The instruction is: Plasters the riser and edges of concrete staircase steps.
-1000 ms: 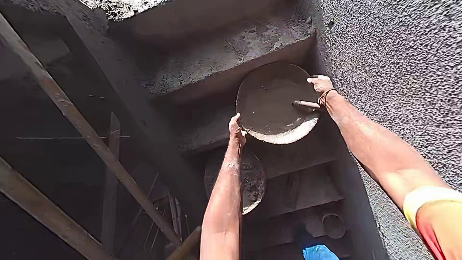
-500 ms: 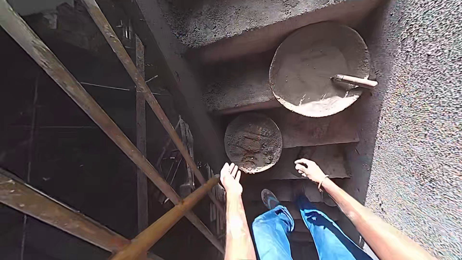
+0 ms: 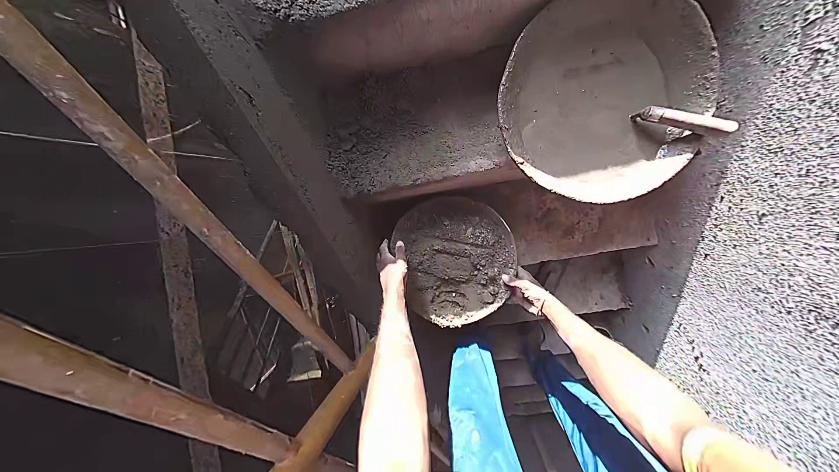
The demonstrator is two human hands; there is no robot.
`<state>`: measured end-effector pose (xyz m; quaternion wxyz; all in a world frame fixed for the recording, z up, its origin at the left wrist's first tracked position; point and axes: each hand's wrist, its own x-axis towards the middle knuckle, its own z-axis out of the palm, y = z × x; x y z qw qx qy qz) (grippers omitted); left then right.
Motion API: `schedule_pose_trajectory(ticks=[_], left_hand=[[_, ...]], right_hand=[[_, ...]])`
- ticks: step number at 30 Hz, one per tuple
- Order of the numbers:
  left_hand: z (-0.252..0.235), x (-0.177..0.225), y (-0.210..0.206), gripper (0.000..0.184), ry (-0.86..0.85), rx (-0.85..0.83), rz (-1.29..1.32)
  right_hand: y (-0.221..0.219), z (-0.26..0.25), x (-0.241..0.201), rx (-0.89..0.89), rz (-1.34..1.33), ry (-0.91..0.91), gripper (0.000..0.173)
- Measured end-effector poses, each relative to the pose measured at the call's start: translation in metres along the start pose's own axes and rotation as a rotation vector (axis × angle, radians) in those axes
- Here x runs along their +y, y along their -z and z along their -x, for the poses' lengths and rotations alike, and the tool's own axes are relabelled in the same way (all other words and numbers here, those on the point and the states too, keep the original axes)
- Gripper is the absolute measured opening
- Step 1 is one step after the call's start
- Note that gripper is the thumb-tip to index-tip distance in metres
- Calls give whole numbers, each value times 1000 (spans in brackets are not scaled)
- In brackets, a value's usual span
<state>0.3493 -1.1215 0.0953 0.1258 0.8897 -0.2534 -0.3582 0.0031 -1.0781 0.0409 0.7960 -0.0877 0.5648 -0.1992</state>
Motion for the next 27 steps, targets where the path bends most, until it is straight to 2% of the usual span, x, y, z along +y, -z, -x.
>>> schedule_pose_trajectory(ticks=[2, 4, 6, 8, 13, 17, 19, 23, 25, 27], left_hand=[[-28, 5, -6, 59, 25, -66, 25], [-35, 4, -12, 52, 51, -72, 140], [-19, 10, -7, 46, 82, -66, 195], [12, 25, 4, 43, 94, -35, 221], [118, 64, 53, 36, -21, -82, 246], [211, 124, 92, 34, -109, -67, 390], [231, 162, 110, 35, -197, -91, 440], [256, 235, 149, 43, -426, -140, 517], [271, 265, 170, 47, -553, 3, 595], [281, 277, 173, 49, -678, 293, 705]], right_hand=[[-7, -6, -5, -19, 27, -24, 62], [-6, -13, -2, -19, 55, -25, 65], [1, -4, -1, -63, 40, -7, 65], [13, 17, -6, -153, -5, 50, 55], [40, 150, -16, -256, -61, 141, 51], [47, 261, -30, -258, -245, 168, 40], [39, 300, -48, -282, -324, 260, 34], [7, 356, -95, -159, -440, 431, 36], [-9, 356, -130, -179, -510, 519, 35], [-29, 347, -169, -188, -555, 608, 43]])
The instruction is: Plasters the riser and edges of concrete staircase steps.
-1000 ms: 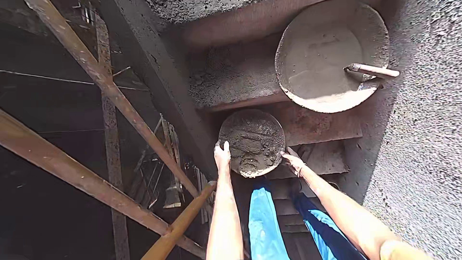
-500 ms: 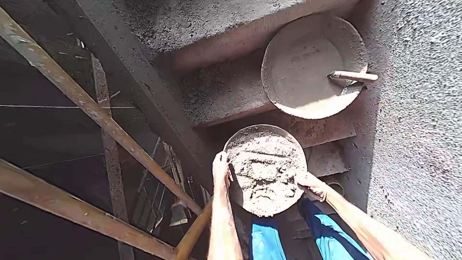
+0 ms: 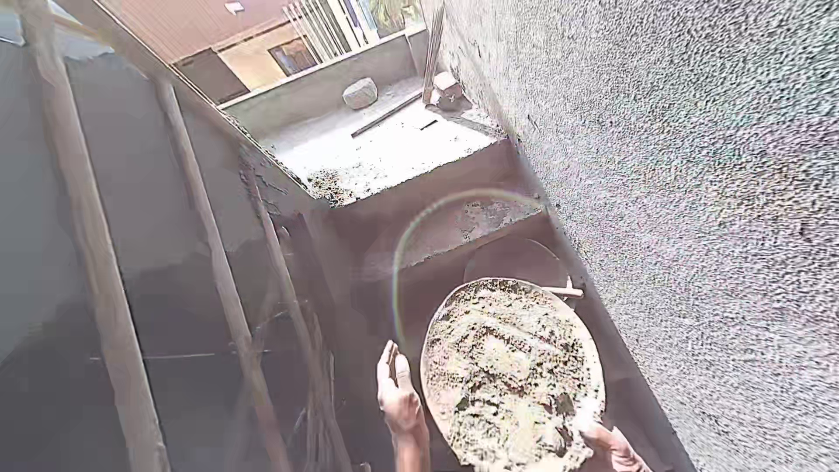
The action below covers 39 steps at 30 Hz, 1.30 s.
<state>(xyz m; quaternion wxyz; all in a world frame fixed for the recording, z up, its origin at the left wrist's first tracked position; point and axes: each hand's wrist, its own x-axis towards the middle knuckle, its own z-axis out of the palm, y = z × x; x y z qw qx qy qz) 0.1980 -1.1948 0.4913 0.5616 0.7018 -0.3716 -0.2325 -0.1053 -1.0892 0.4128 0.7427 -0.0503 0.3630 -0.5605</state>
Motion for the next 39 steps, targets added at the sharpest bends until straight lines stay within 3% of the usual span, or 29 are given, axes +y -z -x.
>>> schedule_pose_trajectory(ticks=[2, 4, 6, 7, 10, 13, 17, 19, 22, 25, 27, 30, 32, 34, 37, 39], left_hand=[[0, -20, -21, 50, -120, 261, 84], [-1, -43, -54, 46, 62, 324, 181], [-15, -41, -89, 41, 374, 225, 329], [-24, -37, -107, 42, 384, 137, 349], [-64, -33, -150, 44, 66, -79, 184], [-104, -36, -182, 37, 38, -181, 147], [-124, -43, -211, 35, 41, -388, 134], [-135, -44, -220, 34, 29, -450, 127], [-137, -46, -226, 33, 19, -510, 90], [-135, -42, -226, 32, 19, -514, 110], [-134, -37, -224, 33, 27, -433, 159], [-126, -25, -210, 31, 66, -183, 294], [-116, -20, -197, 31, 81, -36, 356], [-105, -16, -184, 30, 101, 28, 398], [-72, -21, -163, 28, 137, 21, 406], [-52, -28, -155, 30, 152, -17, 391]], right_hand=[[-29, -49, -12, -3, -37, 61, 50], [-63, -113, -30, -58, -48, 133, 52], [-109, -177, -47, -81, -106, 197, 33], [-135, -209, -60, -79, -103, 223, 21], [-211, -310, -101, -77, -60, 296, 20], [-264, -419, -134, -42, 34, 379, 19], [-304, -523, -159, 70, 311, 483, 31], [-337, -582, -175, 118, 242, 553, 33], [-369, -625, -193, 241, 173, 587, 61], [-372, -590, -182, 181, -11, 450, 72], [-343, -532, -148, 101, 112, 342, 56], [-260, -408, -75, -60, 402, 258, 24], [-172, -320, -15, -138, 578, 139, 19], [-67, -244, 46, -107, 829, -58, 22], [93, -132, 115, 37, 1232, -468, 29], [173, -82, 130, 97, 1498, -770, 23]])
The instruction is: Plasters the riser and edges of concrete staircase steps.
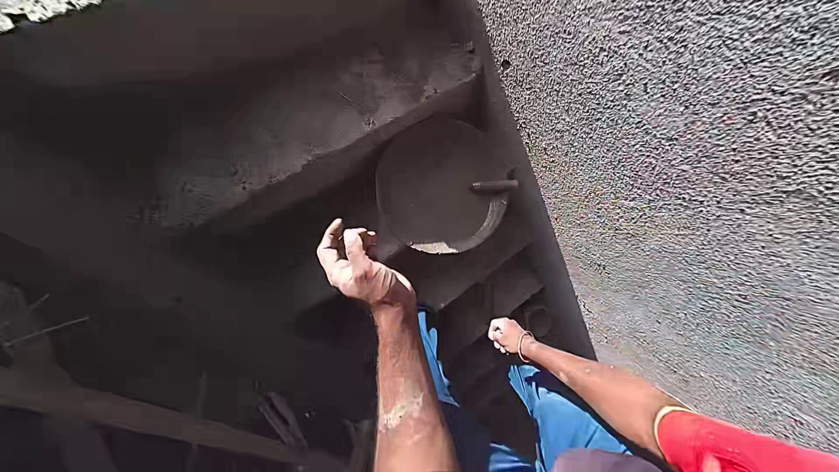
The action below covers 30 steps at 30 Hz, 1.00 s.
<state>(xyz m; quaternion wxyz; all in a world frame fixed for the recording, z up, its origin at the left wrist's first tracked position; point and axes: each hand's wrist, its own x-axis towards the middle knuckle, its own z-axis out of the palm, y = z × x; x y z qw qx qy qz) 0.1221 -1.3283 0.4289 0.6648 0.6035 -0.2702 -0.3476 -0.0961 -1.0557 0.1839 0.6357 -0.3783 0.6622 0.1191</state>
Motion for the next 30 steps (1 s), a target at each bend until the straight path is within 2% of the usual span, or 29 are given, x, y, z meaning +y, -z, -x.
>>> schedule_pose_trajectory(ticks=[2, 4, 6, 8, 10, 12, 15, 16, 18, 20, 22, 25, 27, 28, 30], left_hand=[[20, -6, 9, 30, 30, -39, 2], [43, -10, 14, 28, 69, -89, 27], [67, -13, 21, 27, 87, -154, 28], [89, -20, 34, 26, 69, -268, -31], [113, -28, 54, 27, 50, -491, -218], [136, -36, 66, 37, 19, -834, -550], [185, -50, 78, 47, 32, -1376, -982], [202, -56, 80, 48, 41, -1513, -1048], [226, -65, 82, 48, 127, -1676, -1072], [236, -68, 84, 47, 230, -1740, -1067], [237, -66, 86, 47, 247, -1749, -1078], [229, -63, 81, 47, 175, -1665, -1095], [226, -59, 75, 47, 171, -1626, -1129], [223, -58, 69, 48, 171, -1617, -1147], [222, -56, 60, 49, 178, -1608, -1171]], right_hand=[[-10, -9, 68, -41, 183, -232, 32], [-10, -21, 117, -19, 222, -376, 34], [-6, -37, 146, 45, 187, -446, 35], [-4, -63, 156, 86, 155, -416, 39], [-9, -93, 149, 73, 145, -326, 45], [-3, -130, 124, 89, 127, -222, 54], [-13, -174, 106, 157, 23, -202, 59], [-16, -190, 102, 200, 0, -205, 62], [-14, -212, 87, 326, -35, -176, 60], [-3, -209, 62, 502, -110, -144, 54], [17, -165, 35, 761, -210, -31, 45], [77, -76, -9, 1264, -173, 450, 31], [136, -28, -40, 1339, -94, 709, 29], [169, -14, -60, 1313, 8, 743, 31], [221, -4, -106, 1198, 289, 671, 42]])
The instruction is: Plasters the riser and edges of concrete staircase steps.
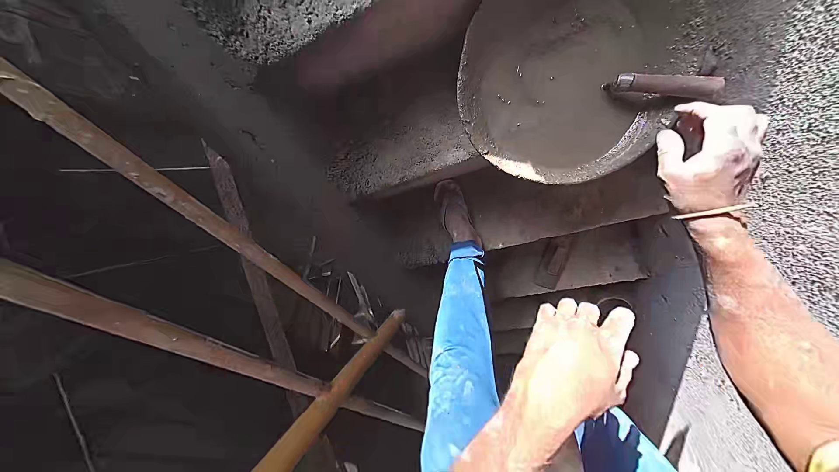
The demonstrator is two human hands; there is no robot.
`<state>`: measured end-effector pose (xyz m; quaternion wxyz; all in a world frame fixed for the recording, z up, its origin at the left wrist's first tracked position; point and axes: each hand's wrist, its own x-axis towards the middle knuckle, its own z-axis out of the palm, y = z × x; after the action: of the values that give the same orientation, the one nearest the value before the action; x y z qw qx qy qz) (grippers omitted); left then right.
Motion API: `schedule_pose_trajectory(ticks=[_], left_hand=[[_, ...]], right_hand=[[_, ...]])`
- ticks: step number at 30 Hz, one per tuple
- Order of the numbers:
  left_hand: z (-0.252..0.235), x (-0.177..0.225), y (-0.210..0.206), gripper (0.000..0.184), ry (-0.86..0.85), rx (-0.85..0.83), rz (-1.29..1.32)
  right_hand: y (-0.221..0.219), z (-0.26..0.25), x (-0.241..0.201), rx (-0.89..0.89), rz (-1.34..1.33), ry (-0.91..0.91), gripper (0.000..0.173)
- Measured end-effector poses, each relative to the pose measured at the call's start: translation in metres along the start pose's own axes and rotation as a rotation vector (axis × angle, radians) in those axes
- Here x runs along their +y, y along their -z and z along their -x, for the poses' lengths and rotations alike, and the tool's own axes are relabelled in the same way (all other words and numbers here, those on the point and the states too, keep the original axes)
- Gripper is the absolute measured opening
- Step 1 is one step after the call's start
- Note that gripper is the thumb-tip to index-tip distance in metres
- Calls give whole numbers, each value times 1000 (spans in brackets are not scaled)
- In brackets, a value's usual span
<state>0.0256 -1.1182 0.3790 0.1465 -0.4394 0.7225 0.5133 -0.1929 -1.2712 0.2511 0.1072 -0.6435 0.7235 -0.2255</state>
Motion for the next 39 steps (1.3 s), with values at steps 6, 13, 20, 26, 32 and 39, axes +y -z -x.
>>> schedule_pose_trajectory(ticks=[6, 13, 20, 26, 32, 39], left_hand=[[-16, 13, -4, 50, 9, 0, 11], [-23, 13, -9, 51, 14, 44, 68], [-31, 5, -8, 54, 73, 16, 64], [-13, 8, -16, 53, 75, 124, 105], [58, 40, -5, 52, -39, 204, 47], [45, -18, -64, 47, -9, 144, 236]], right_hand=[[-20, -107, -37, -466, 495, 81, 52], [-20, -122, -32, -611, 623, 291, 31], [43, -133, -75, -630, 679, 224, 24], [81, -110, -93, -360, 531, 222, 26], [74, -80, -85, -218, 208, 70, 47], [38, -57, -97, -425, 120, -5, 45]])
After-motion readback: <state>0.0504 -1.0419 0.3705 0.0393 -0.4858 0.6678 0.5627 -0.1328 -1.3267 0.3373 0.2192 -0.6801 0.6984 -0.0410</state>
